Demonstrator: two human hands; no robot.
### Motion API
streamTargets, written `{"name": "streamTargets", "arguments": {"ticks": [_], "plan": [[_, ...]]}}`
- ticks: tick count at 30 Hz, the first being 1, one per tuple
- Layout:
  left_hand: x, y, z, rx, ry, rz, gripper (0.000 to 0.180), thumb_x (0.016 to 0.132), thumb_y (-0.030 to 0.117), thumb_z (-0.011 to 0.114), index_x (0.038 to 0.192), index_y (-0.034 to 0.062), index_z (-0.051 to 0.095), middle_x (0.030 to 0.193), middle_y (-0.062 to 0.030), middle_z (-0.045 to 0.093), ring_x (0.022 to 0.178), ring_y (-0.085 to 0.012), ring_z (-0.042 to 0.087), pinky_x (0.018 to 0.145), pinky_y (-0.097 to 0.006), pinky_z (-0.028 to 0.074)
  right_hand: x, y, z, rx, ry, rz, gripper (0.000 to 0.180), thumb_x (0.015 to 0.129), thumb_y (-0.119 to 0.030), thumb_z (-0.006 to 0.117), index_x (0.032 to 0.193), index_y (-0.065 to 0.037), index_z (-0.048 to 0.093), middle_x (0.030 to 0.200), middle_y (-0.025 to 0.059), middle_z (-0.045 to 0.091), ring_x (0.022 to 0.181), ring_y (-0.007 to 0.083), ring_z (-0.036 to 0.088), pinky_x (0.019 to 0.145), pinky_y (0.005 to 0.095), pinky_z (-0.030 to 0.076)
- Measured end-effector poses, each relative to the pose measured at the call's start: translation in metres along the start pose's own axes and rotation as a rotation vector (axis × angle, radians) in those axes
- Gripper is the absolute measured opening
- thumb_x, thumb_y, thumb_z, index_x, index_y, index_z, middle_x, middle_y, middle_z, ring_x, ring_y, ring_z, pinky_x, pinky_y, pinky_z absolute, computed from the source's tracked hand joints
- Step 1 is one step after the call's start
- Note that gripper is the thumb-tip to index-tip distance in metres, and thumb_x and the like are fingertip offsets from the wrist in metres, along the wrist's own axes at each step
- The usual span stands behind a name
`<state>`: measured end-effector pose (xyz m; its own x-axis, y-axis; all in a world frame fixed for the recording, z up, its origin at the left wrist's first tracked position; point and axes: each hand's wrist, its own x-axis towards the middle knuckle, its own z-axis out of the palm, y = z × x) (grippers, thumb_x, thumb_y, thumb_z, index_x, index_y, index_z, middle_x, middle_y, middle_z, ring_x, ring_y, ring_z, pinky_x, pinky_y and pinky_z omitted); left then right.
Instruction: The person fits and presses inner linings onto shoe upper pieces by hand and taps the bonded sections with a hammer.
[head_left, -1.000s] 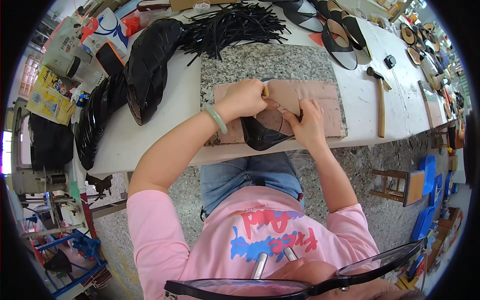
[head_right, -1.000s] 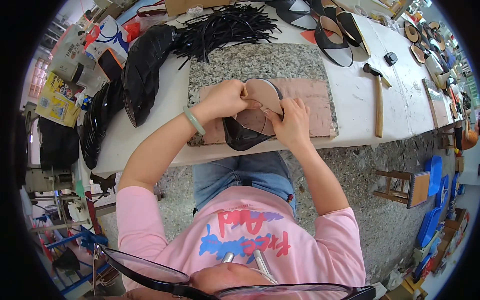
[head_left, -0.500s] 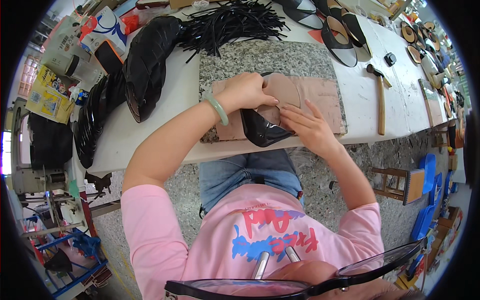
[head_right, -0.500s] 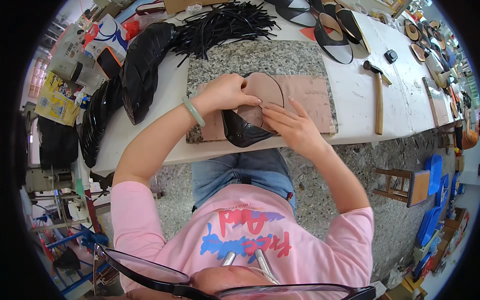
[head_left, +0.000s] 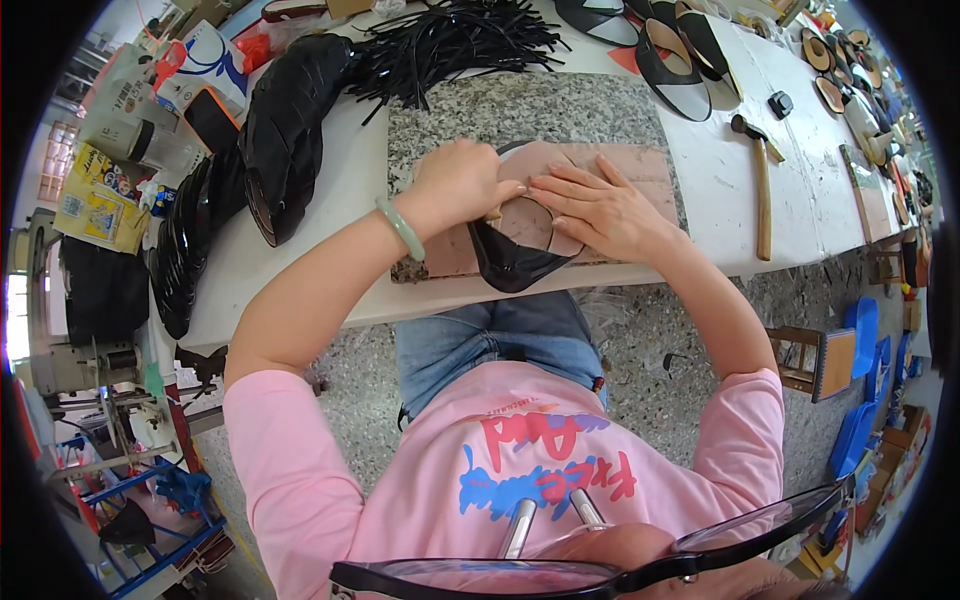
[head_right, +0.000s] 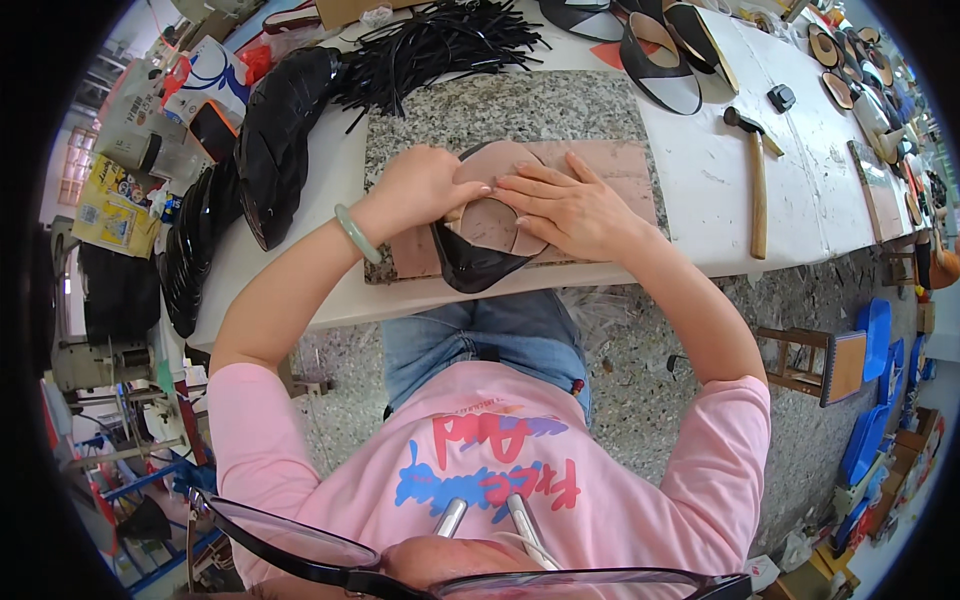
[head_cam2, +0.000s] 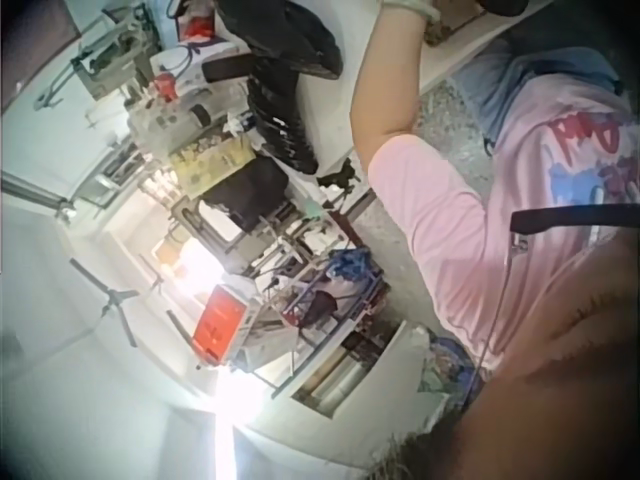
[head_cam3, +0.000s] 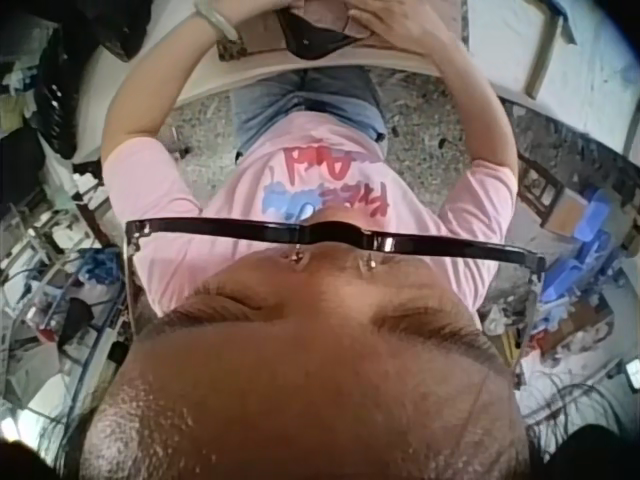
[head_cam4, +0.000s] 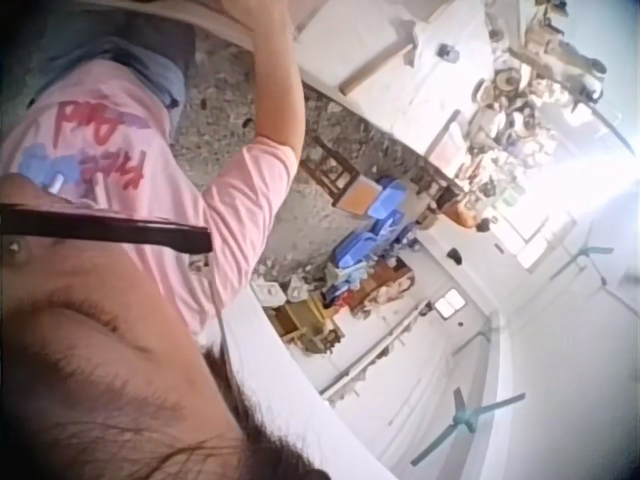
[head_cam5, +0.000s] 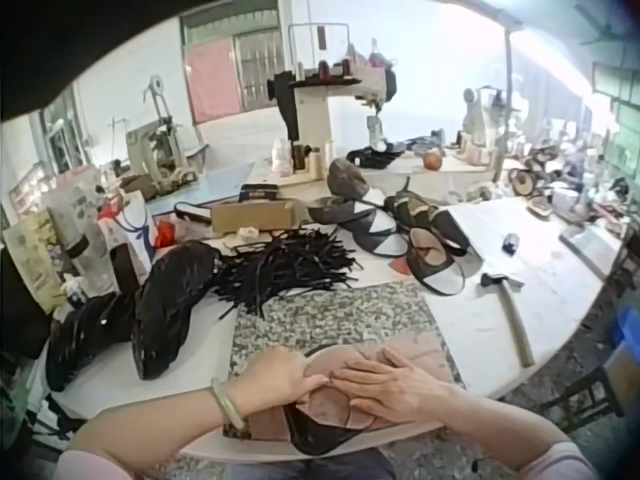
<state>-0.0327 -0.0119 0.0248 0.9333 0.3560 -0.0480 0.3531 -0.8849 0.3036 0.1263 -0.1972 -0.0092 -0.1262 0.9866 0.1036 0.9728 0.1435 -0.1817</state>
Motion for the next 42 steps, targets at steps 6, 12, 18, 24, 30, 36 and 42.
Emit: {"name": "streamTargets", "arguments": {"ticks": [6,12,18,24,30,36,42], "plan": [[-0.006,-0.011,-0.016,-0.158,-0.225,-0.013,0.042,0.075,0.039,0.072,0.076,-0.0028,0.067,0.072,-0.0223,0.064,0.069,-0.0352,0.065,0.063,-0.040,0.050,0.023,0.012,0.006,-0.082,0.059,-0.012,0.061,0.096,-0.050,0.044,0.145,-0.015,0.039,0.150,0.0020,0.039,0.142,0.0225,0.030,0.113,0.0594,0.019],[0.005,-0.001,-0.018,-0.024,-0.284,0.164,0.028,0.072,0.025,0.073,0.090,0.0027,0.069,0.083,-0.0193,0.066,0.079,-0.0360,0.064,0.070,-0.042,0.049,0.032,-0.017,-0.023,-0.140,0.352,0.000,0.084,0.078,-0.034,0.074,0.144,-0.001,0.032,0.141,0.0168,0.046,0.139,0.0295,0.033,0.109,0.0483,0.033],[0.026,0.027,-0.013,0.135,-0.235,0.409,0.013,0.076,0.021,0.069,0.087,0.0131,0.071,0.083,-0.0122,0.069,0.082,-0.0321,0.066,0.073,-0.043,0.050,0.022,-0.011,-0.008,0.543,0.153,0.408,0.052,0.070,-0.022,0.080,0.114,-0.003,0.060,0.098,0.0141,0.065,0.094,0.0341,0.061,0.077,0.0418,0.050],[0.018,0.019,-0.018,0.225,-0.272,0.287,0.024,0.071,0.031,0.075,0.078,0.0088,0.069,0.076,-0.0102,0.068,0.080,-0.0320,0.066,0.073,-0.045,0.047,0.012,-0.012,0.015,0.383,0.527,0.205,0.026,0.075,-0.019,0.078,0.091,-0.002,0.066,0.078,0.0147,0.063,0.072,0.0379,0.060,0.065,0.0428,0.047],[0.035,0.009,-0.022,0.057,-0.411,0.287,0.024,0.073,0.029,0.074,0.073,0.0048,0.068,0.074,-0.0143,0.067,0.081,-0.0343,0.065,0.074,-0.042,0.049,0.017,-0.011,0.011,0.307,0.401,0.300,0.024,0.084,-0.028,0.067,0.083,-0.004,0.064,0.080,0.0159,0.064,0.079,0.0382,0.062,0.068,0.0465,0.049],[0.045,0.028,-0.031,0.160,-0.439,0.283,0.024,0.077,0.028,0.068,0.072,0.0043,0.068,0.075,-0.0156,0.067,0.080,-0.0346,0.065,0.072,-0.045,0.049,0.027,-0.007,0.000,0.260,0.220,0.295,0.027,0.083,-0.030,0.066,0.080,-0.004,0.062,0.072,0.0188,0.065,0.071,0.0414,0.063,0.065,0.0490,0.049],[0.052,0.024,-0.025,0.251,-0.482,0.290,0.025,0.076,0.029,0.065,0.068,0.0055,0.069,0.072,-0.0157,0.067,0.078,-0.0340,0.067,0.070,-0.046,0.051,0.028,-0.014,-0.002,0.250,0.135,0.352,0.026,0.085,-0.025,0.064,0.098,-0.003,0.058,0.093,0.0136,0.061,0.087,0.0354,0.061,0.071,0.0463,0.047]]}}
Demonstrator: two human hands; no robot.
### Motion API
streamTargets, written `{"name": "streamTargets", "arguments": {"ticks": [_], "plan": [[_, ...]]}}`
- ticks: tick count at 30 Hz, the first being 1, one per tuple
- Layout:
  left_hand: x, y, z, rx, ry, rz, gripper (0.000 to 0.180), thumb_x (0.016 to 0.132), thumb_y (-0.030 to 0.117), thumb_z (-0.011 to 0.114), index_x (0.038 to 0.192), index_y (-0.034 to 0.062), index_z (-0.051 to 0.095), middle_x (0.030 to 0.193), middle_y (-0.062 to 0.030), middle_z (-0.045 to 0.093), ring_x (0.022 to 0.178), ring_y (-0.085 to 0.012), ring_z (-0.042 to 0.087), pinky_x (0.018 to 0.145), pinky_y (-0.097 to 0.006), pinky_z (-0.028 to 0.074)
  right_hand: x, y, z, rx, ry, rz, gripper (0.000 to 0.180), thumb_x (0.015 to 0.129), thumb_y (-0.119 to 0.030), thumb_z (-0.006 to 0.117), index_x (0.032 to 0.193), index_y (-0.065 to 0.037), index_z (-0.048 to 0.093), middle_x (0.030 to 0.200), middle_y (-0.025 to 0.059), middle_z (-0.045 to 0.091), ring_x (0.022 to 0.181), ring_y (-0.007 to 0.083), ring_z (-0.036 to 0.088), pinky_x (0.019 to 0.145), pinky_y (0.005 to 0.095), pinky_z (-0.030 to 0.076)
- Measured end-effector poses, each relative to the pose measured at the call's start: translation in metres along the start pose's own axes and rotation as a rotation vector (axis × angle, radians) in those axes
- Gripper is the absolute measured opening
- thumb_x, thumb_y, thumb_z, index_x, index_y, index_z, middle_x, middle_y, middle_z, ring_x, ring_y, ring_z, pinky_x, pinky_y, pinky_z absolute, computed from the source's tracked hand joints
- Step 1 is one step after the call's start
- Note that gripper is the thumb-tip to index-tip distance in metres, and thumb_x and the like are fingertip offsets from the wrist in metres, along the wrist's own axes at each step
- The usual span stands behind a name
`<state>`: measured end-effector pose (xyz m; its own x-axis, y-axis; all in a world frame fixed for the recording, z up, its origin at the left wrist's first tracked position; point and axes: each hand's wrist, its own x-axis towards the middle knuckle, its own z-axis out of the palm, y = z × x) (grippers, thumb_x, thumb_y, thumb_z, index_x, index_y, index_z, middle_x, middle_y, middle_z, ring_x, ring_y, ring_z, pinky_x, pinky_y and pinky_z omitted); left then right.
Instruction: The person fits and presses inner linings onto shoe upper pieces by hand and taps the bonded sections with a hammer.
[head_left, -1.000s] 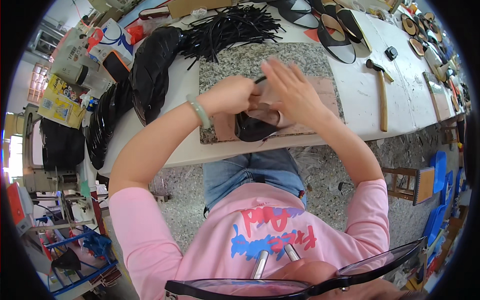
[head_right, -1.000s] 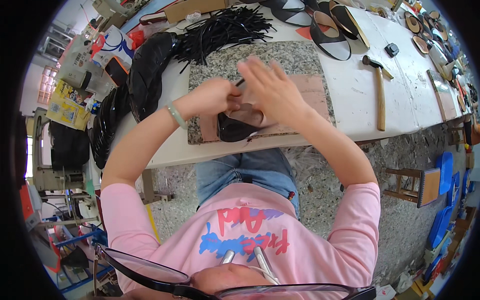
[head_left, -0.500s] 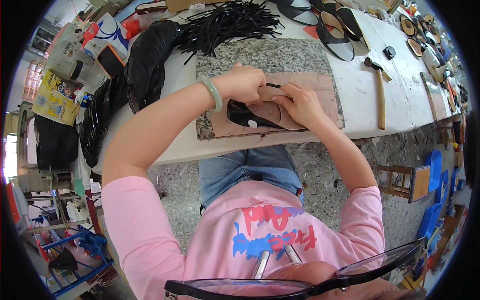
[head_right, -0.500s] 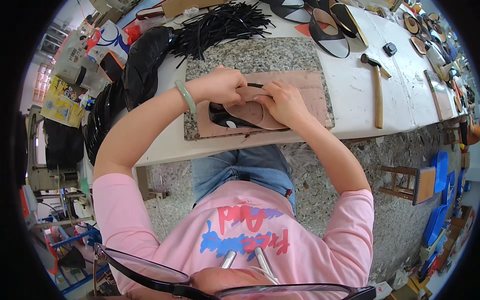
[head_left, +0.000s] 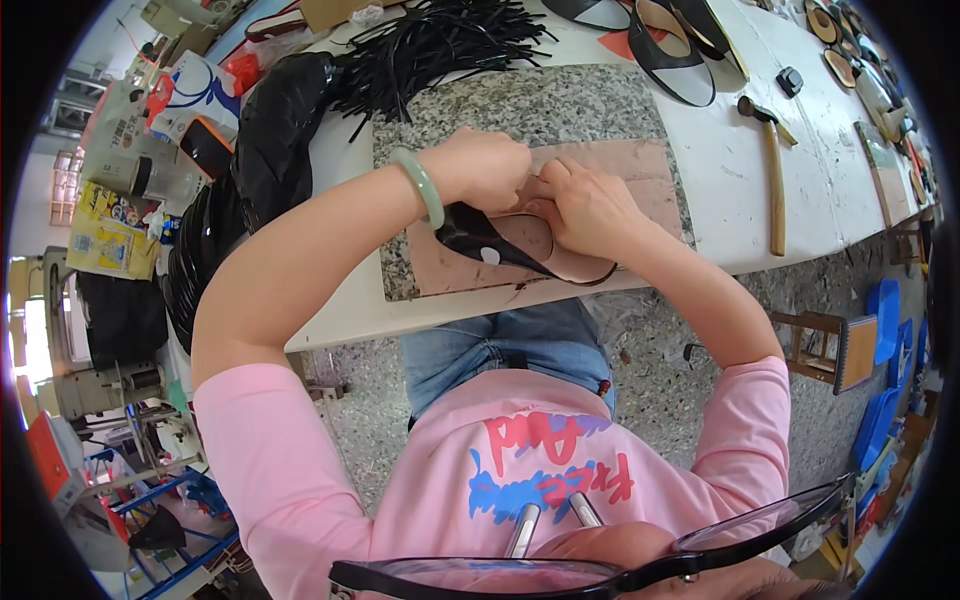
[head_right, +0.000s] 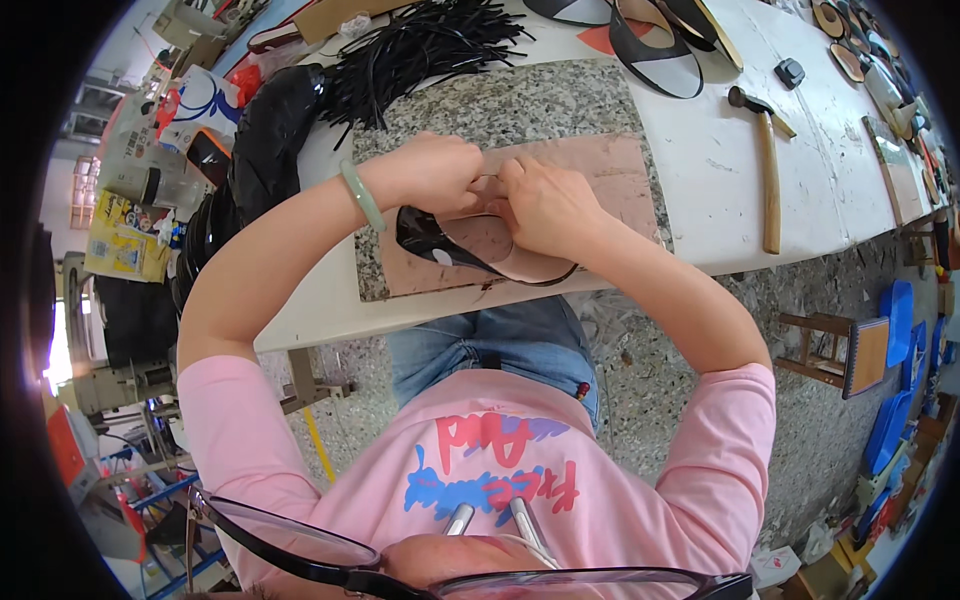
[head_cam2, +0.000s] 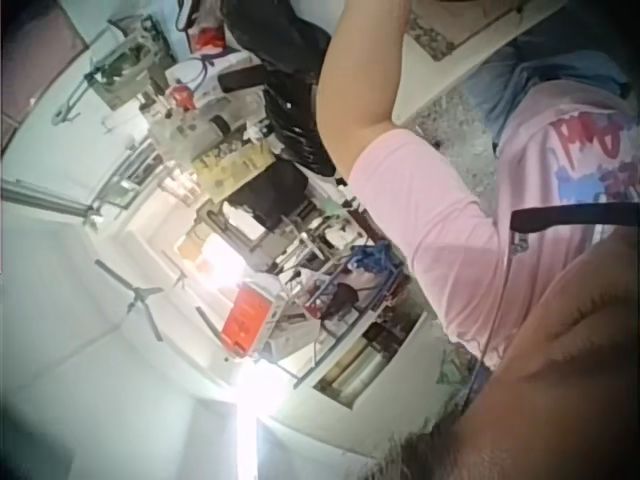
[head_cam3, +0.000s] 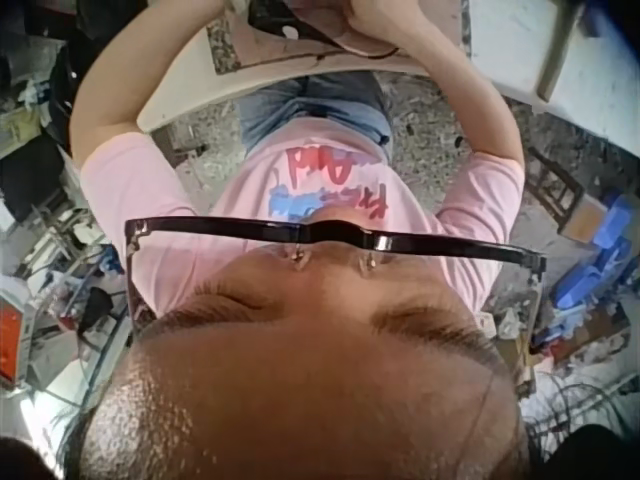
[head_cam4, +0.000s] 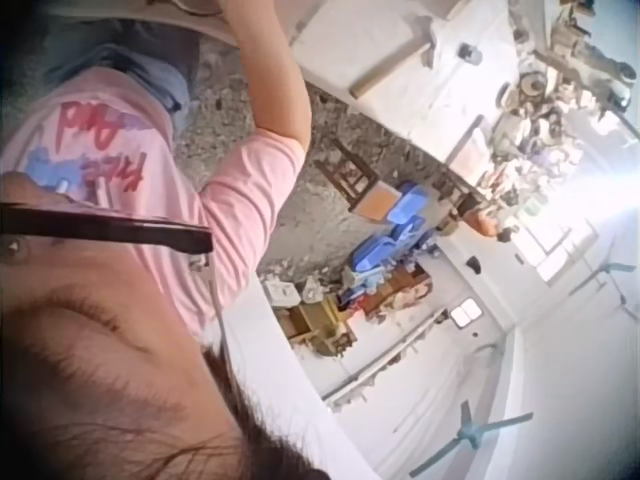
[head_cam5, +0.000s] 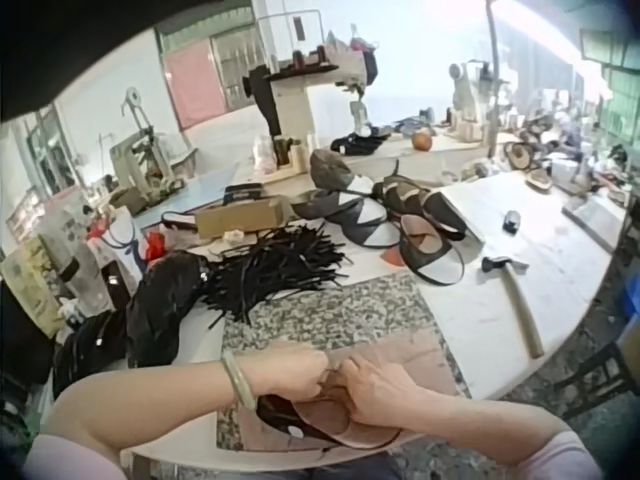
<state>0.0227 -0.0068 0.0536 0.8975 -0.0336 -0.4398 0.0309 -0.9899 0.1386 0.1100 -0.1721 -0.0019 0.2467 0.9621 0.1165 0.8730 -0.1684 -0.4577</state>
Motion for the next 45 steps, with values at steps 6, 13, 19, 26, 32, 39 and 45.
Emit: {"name": "streamTargets", "arguments": {"ticks": [6,13,19,26,32,39,45], "plan": [[-0.006,0.006,-0.007,0.046,0.052,-0.033,0.033,0.075,0.035,0.070,0.068,0.0029,0.068,0.072,-0.0161,0.067,0.074,-0.0345,0.067,0.066,-0.044,0.054,0.009,0.031,0.001,-0.138,0.264,-0.119,0.022,0.086,-0.018,0.058,0.103,-0.004,0.056,0.110,0.0113,0.057,0.106,0.0278,0.053,0.087,0.0378,0.040],[-0.004,0.003,-0.015,0.062,-0.010,-0.098,0.036,0.072,0.038,0.074,0.075,0.0028,0.070,0.073,-0.0169,0.067,0.072,-0.0339,0.067,0.064,-0.042,0.053,-0.017,0.035,0.012,0.156,0.134,-0.646,0.037,0.086,-0.017,0.060,0.117,0.002,0.059,0.127,0.0101,0.054,0.122,0.0295,0.049,0.096,0.0407,0.047],[-0.007,-0.017,-0.010,-0.114,-0.136,-0.018,0.024,0.073,0.025,0.068,0.080,0.0015,0.069,0.074,-0.0191,0.066,0.074,-0.0350,0.066,0.067,-0.042,0.051,-0.001,0.035,-0.002,0.152,-0.004,-0.633,0.041,0.082,-0.027,0.068,0.117,-0.006,0.064,0.126,0.0038,0.055,0.115,0.0264,0.050,0.096,0.0387,0.045],[-0.011,-0.016,0.000,-0.135,-0.108,-0.035,0.019,0.073,0.013,0.064,0.087,0.0005,0.067,0.080,-0.0215,0.065,0.078,-0.0372,0.064,0.069,-0.045,0.051,0.026,0.025,0.003,0.177,-0.083,-0.678,0.034,0.081,-0.031,0.068,0.110,-0.013,0.069,0.112,0.0024,0.054,0.104,0.0234,0.050,0.092,0.0364,0.046],[-0.019,-0.018,0.006,-0.200,-0.020,-0.031,0.023,0.073,0.011,0.070,0.092,0.0014,0.061,0.087,-0.0190,0.065,0.084,-0.0378,0.062,0.072,-0.044,0.049,0.030,0.010,0.007,0.241,-0.377,-0.527,0.041,0.086,-0.034,0.063,0.114,-0.004,0.065,0.113,0.0070,0.053,0.112,0.0261,0.049,0.091,0.0401,0.047],[-0.022,-0.055,0.009,-0.608,-0.059,-0.216,0.024,0.076,0.011,0.076,0.088,0.0038,0.056,0.074,0.0012,0.051,0.071,-0.0112,0.048,0.063,-0.027,0.042,0.036,0.026,0.025,0.110,-0.050,-0.963,0.039,0.086,-0.021,0.058,0.117,0.003,0.060,0.132,0.0151,0.052,0.132,0.0285,0.041,0.105,0.0378,0.038],[-0.060,-0.047,0.044,-1.051,0.300,-0.258,0.038,0.078,0.014,0.076,0.111,0.0042,0.058,0.098,-0.0039,0.060,0.088,-0.0137,0.057,0.076,-0.027,0.047,0.035,0.019,0.027,0.147,-0.122,-0.860,0.041,0.086,-0.017,0.057,0.122,0.001,0.059,0.137,0.0145,0.051,0.139,0.0258,0.034,0.112,0.0366,0.033]]}}
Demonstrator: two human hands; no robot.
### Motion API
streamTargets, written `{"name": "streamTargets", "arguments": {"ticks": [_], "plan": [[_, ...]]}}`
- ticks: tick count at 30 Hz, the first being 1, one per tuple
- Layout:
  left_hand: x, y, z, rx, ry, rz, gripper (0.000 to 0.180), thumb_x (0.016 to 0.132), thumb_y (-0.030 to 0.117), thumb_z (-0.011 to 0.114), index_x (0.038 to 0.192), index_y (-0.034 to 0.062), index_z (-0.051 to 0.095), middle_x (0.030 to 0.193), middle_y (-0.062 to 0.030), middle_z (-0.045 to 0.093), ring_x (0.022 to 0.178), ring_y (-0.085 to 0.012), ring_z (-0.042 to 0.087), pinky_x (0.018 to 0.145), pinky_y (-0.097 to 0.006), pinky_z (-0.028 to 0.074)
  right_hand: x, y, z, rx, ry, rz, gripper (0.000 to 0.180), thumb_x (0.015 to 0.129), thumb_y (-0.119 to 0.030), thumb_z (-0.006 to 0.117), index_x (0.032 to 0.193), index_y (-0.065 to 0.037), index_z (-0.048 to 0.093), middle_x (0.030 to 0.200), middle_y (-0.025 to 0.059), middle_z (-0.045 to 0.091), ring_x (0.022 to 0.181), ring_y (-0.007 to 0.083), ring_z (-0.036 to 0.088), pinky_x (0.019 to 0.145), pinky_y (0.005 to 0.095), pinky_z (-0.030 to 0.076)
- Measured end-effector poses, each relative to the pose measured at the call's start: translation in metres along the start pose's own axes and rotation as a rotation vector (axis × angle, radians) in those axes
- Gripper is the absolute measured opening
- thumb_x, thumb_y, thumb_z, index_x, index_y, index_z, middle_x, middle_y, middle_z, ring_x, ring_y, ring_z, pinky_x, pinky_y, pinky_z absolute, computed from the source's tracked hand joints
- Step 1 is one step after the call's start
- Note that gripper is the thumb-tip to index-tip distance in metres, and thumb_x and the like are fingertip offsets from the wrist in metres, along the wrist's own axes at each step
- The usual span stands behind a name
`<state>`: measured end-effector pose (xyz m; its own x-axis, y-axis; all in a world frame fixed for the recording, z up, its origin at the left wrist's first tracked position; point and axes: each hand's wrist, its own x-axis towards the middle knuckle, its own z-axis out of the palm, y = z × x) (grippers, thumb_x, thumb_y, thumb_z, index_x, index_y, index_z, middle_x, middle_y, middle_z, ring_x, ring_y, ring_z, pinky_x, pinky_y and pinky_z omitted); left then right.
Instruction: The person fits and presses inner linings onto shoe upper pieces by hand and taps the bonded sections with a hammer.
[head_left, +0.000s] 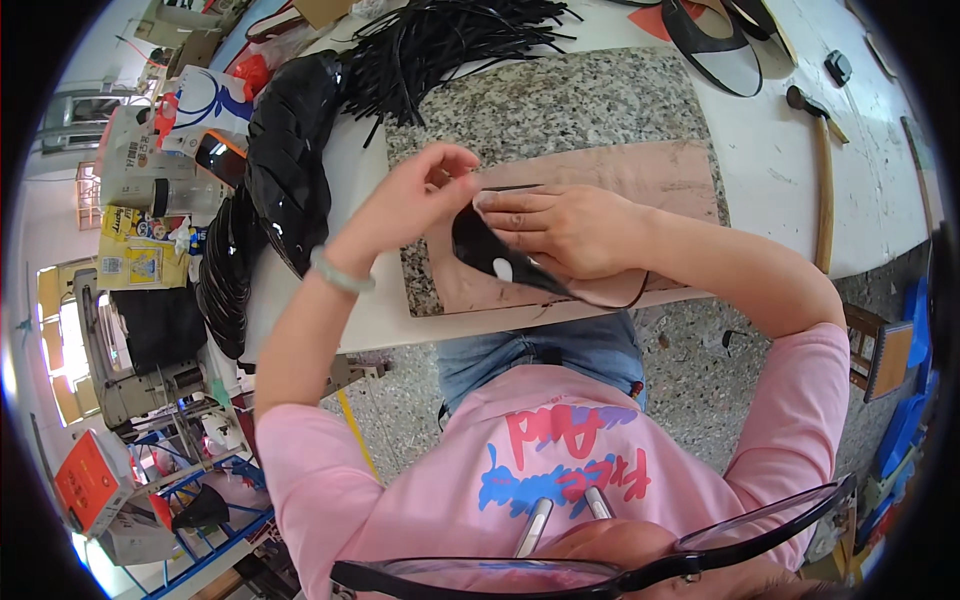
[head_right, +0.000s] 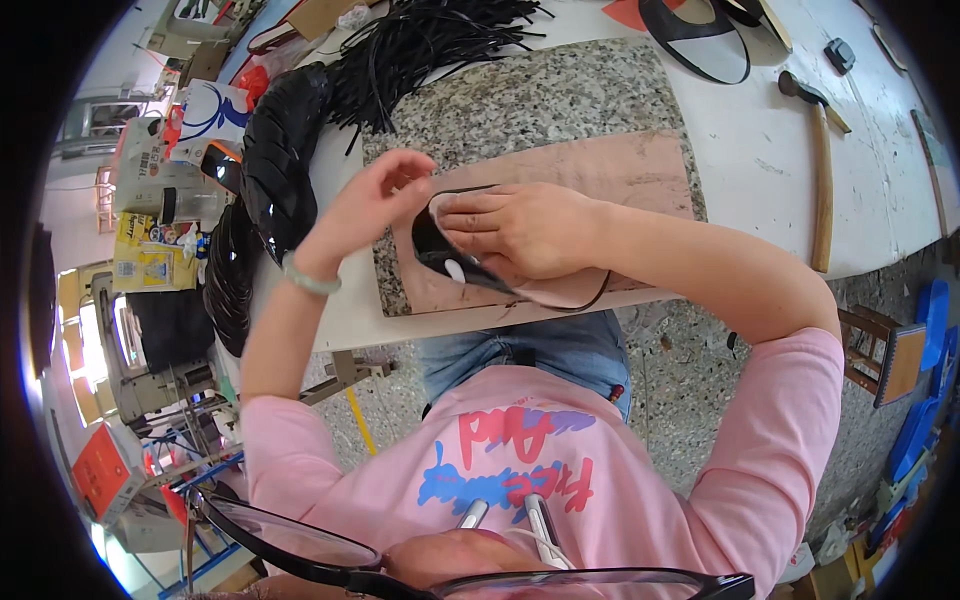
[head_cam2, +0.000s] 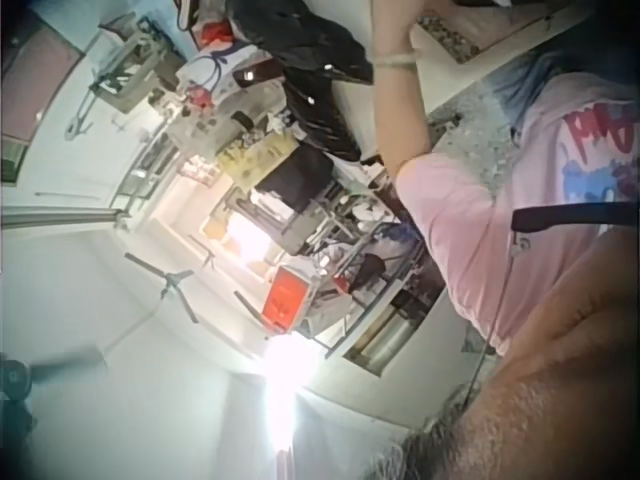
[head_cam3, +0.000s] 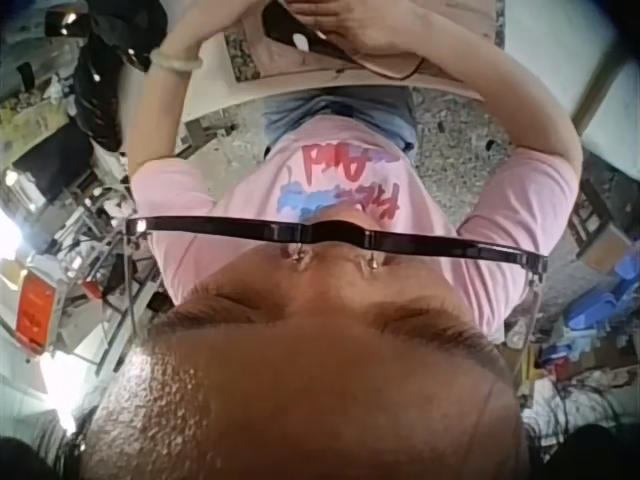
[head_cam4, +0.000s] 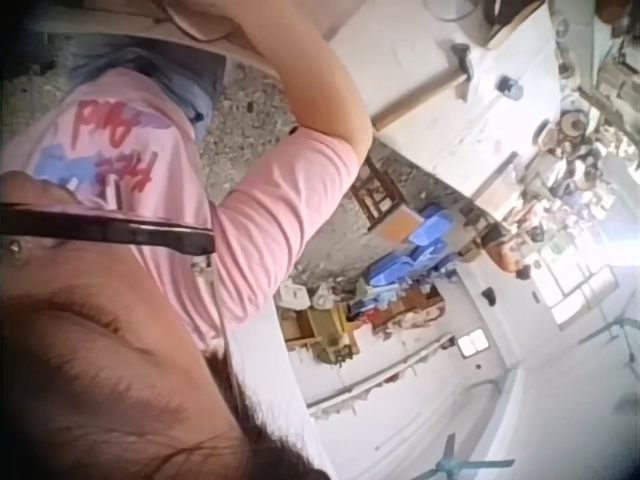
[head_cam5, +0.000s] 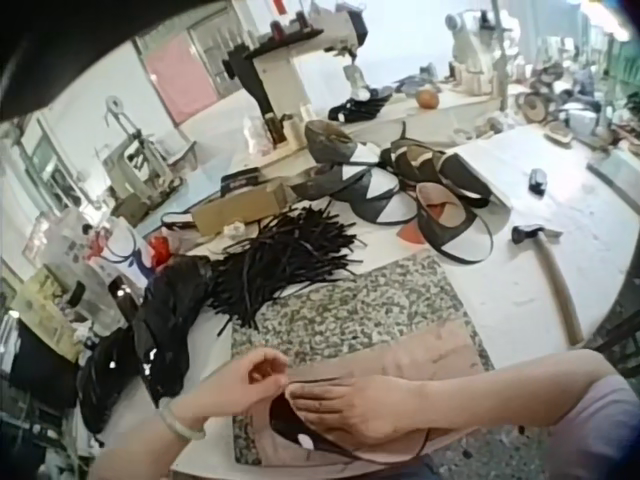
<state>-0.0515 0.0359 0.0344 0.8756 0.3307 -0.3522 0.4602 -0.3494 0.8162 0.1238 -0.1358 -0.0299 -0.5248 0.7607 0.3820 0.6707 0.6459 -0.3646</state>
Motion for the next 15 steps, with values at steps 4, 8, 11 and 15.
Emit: {"name": "streamTargets", "arguments": {"ticks": [4,8,11,15], "plan": [[-0.049,-0.005,0.032,0.402,0.209,0.436,0.058,0.078,0.008,0.071,0.132,0.0040,0.049,0.118,-0.0130,0.058,0.110,-0.0243,0.056,0.090,-0.032,0.047,0.006,-0.008,-0.005,-0.057,-0.051,0.089,0.043,0.084,-0.015,0.058,0.124,0.000,0.058,0.140,0.0135,0.050,0.137,0.0269,0.038,0.110,0.0373,0.035],[-0.045,-0.021,0.049,0.400,0.516,0.496,0.062,0.074,-0.015,0.050,0.132,0.0063,0.053,0.125,-0.0181,0.059,0.114,-0.0307,0.059,0.096,-0.036,0.047,0.043,-0.015,-0.041,0.524,-0.372,0.640,0.044,0.080,-0.016,0.064,0.122,-0.002,0.059,0.134,0.0181,0.053,0.124,0.0295,0.051,0.101,0.0363,0.043],[-0.037,-0.015,0.032,-0.040,0.356,0.156,0.062,0.073,-0.015,0.050,0.130,0.0077,0.056,0.114,-0.0180,0.064,0.109,-0.0315,0.061,0.093,-0.037,0.049,0.050,-0.029,-0.043,0.566,-0.606,0.871,0.036,0.080,-0.021,0.064,0.111,-0.002,0.064,0.120,0.0179,0.061,0.115,0.0307,0.056,0.098,0.0382,0.043],[-0.015,-0.040,0.023,0.475,0.534,0.630,0.042,0.073,-0.009,0.055,0.112,0.0035,0.066,0.100,-0.0154,0.068,0.090,-0.0347,0.064,0.082,-0.038,0.051,0.016,-0.020,0.008,-0.171,-0.074,0.122,0.030,0.075,-0.019,0.064,0.100,-0.002,0.066,0.105,0.0136,0.064,0.107,0.0300,0.058,0.100,0.0429,0.042]]}}
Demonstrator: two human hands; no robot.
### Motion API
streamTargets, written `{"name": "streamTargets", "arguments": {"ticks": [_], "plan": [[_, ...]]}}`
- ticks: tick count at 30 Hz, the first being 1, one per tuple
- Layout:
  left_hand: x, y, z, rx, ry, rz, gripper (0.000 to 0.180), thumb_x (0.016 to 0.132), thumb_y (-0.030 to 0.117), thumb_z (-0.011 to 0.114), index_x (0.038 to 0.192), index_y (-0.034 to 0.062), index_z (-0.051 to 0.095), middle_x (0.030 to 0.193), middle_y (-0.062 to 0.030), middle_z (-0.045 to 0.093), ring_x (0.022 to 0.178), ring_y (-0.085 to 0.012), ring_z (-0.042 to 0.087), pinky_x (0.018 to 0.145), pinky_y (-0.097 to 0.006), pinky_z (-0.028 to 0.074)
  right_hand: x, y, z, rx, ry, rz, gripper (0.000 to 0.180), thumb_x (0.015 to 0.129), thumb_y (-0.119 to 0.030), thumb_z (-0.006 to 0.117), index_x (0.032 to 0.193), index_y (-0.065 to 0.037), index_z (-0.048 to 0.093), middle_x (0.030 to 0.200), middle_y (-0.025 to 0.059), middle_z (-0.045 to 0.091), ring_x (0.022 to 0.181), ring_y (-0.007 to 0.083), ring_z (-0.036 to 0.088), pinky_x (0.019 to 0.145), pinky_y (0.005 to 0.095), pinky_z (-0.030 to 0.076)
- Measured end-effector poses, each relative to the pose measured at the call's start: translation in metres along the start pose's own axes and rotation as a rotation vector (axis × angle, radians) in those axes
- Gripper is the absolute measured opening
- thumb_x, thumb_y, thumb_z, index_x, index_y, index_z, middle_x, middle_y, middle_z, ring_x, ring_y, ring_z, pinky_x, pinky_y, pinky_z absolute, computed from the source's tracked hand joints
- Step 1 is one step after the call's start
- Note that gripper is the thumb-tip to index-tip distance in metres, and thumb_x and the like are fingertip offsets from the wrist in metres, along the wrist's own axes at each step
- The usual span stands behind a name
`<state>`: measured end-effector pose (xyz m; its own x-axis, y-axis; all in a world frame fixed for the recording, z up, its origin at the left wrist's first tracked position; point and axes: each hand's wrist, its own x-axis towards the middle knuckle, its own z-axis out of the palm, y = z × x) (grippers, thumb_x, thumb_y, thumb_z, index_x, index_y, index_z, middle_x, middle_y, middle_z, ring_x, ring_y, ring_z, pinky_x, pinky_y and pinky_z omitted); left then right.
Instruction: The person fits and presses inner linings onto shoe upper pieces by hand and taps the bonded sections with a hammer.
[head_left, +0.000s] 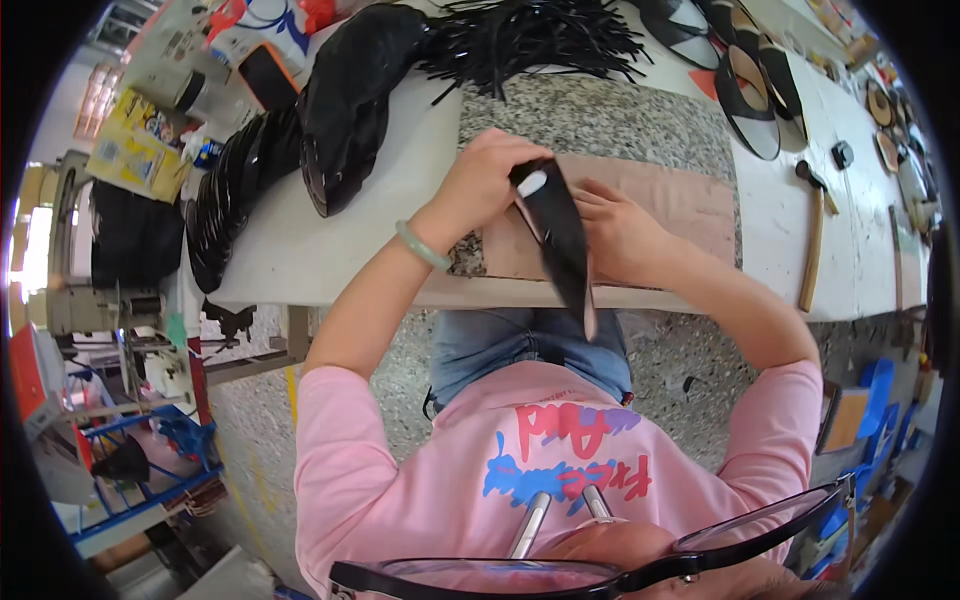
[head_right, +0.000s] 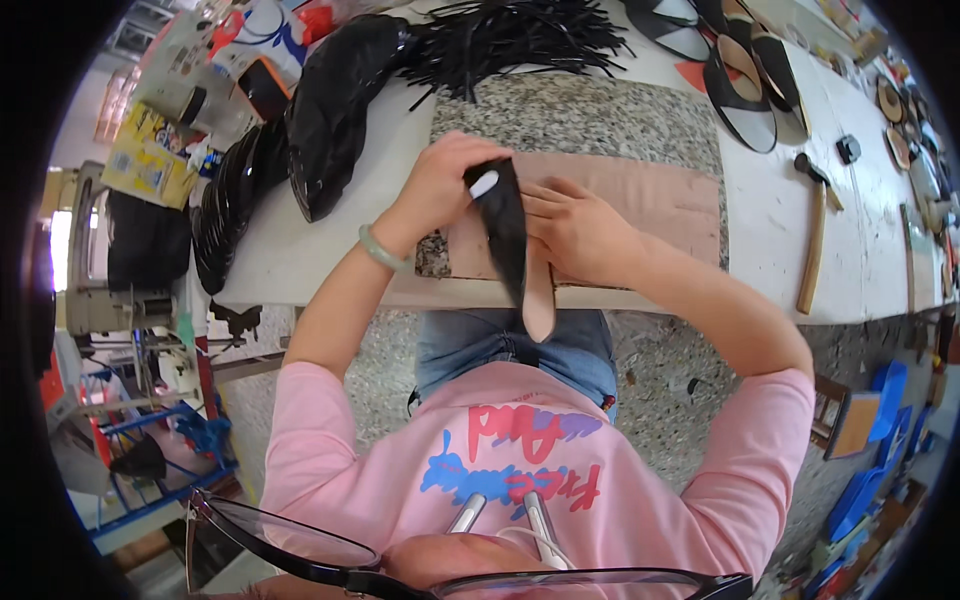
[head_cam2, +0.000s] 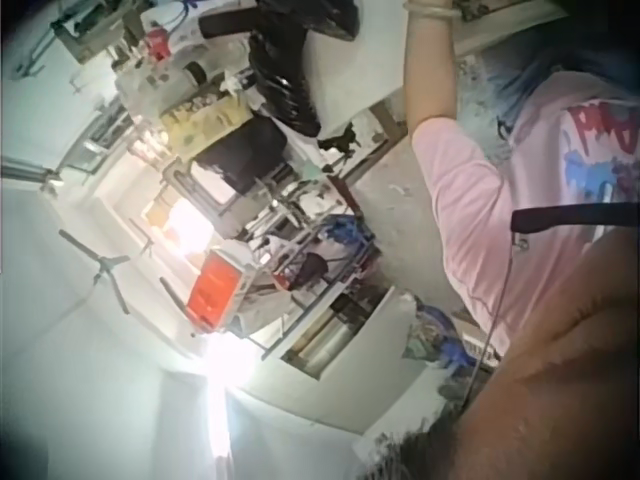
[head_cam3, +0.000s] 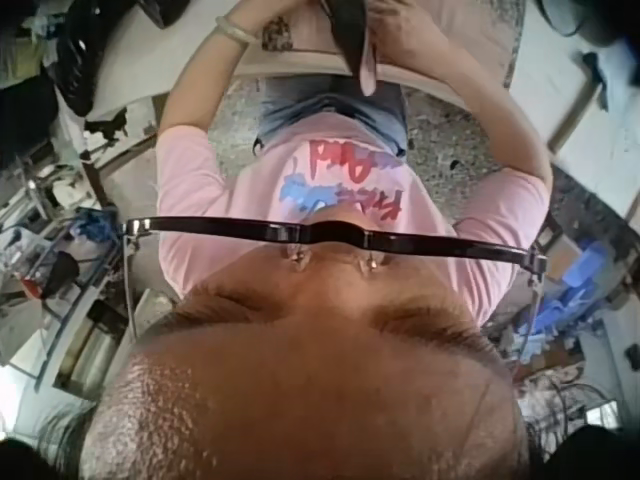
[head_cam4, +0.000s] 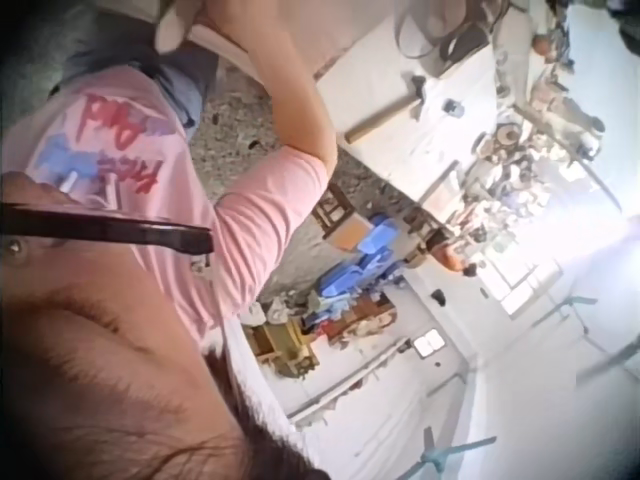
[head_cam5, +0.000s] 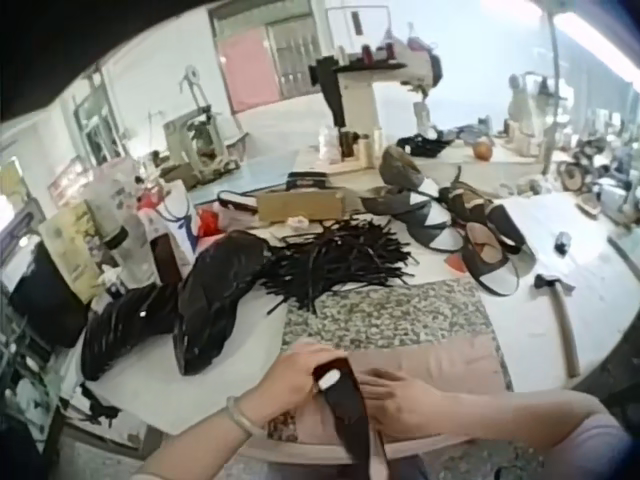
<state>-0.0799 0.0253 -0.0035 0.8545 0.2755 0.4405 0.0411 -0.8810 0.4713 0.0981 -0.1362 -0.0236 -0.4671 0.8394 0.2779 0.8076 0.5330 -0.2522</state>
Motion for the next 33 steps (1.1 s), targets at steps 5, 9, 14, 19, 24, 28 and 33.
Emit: {"name": "streamTargets", "arguments": {"ticks": [5,9,14,19,24,28,33], "plan": [[0.013,-0.019,0.007,0.002,-0.005,-0.233,0.025,0.069,0.006,0.070,0.093,0.0003,0.071,0.090,-0.0132,0.070,0.083,-0.0307,0.067,0.074,-0.036,0.052,0.017,-0.018,0.009,0.858,0.226,0.366,0.026,0.079,-0.015,0.062,0.101,-0.002,0.064,0.100,0.0120,0.063,0.099,0.0283,0.059,0.093,0.0380,0.047],[0.015,-0.016,-0.001,-0.204,-0.007,-0.478,0.025,0.077,0.012,0.074,0.098,0.0013,0.071,0.088,-0.0130,0.072,0.078,-0.0185,0.069,0.072,-0.029,0.052,0.039,0.003,0.000,0.434,0.196,0.276,0.020,0.091,-0.009,0.057,0.111,-0.005,0.055,0.103,0.0111,0.063,0.091,0.0177,0.061,0.083,0.0313,0.048],[0.008,0.012,-0.013,-0.426,0.066,-0.524,0.024,0.079,0.003,0.069,0.102,0.0009,0.070,0.090,-0.0081,0.072,0.079,-0.0145,0.067,0.075,-0.028,0.053,0.050,0.038,0.025,0.490,0.493,0.524,0.029,0.086,0.000,0.056,0.114,-0.007,0.058,0.096,0.0131,0.066,0.087,0.0221,0.064,0.078,0.0313,0.049],[-0.005,0.038,-0.005,-0.722,0.468,-0.319,0.028,0.088,0.004,0.061,0.115,-0.0006,0.059,0.105,-0.0071,0.065,0.097,-0.0150,0.063,0.085,-0.032,0.053,0.063,-0.003,-0.039,0.374,0.479,0.610,0.032,0.075,0.011,0.058,0.102,-0.003,0.066,0.091,0.0175,0.068,0.081,0.0312,0.068,0.075,0.0336,0.052],[-0.005,0.079,-0.040,-1.467,0.028,-0.710,0.028,0.097,0.026,0.058,0.111,0.0026,0.061,0.101,-0.0024,0.064,0.096,-0.0098,0.059,0.081,-0.027,0.051,0.066,-0.030,-0.082,-0.031,0.799,-0.147,0.035,0.071,0.014,0.059,0.100,-0.003,0.068,0.090,0.0155,0.068,0.076,0.0341,0.066,0.071,0.0368,0.055],[0.002,0.090,-0.028,-1.616,0.358,-0.344,0.022,0.098,0.025,0.058,0.103,0.0044,0.063,0.092,0.0027,0.063,0.086,-0.0050,0.055,0.082,-0.020,0.042,0.062,-0.060,-0.097,-0.185,0.921,0.215,0.036,0.072,0.010,0.063,0.107,0.001,0.065,0.097,0.0116,0.067,0.096,0.0291,0.063,0.083,0.0354,0.051],[0.000,0.091,-0.020,-1.306,0.345,-0.371,0.015,0.097,0.020,0.060,0.095,0.0051,0.061,0.087,0.0057,0.058,0.079,-0.0014,0.047,0.072,-0.018,0.039,0.035,-0.062,-0.081,0.880,0.655,0.758,0.024,0.100,-0.025,0.054,0.096,-0.002,0.062,0.081,-0.0067,0.054,0.079,0.0038,0.045,0.067,0.0213,0.039]]}}
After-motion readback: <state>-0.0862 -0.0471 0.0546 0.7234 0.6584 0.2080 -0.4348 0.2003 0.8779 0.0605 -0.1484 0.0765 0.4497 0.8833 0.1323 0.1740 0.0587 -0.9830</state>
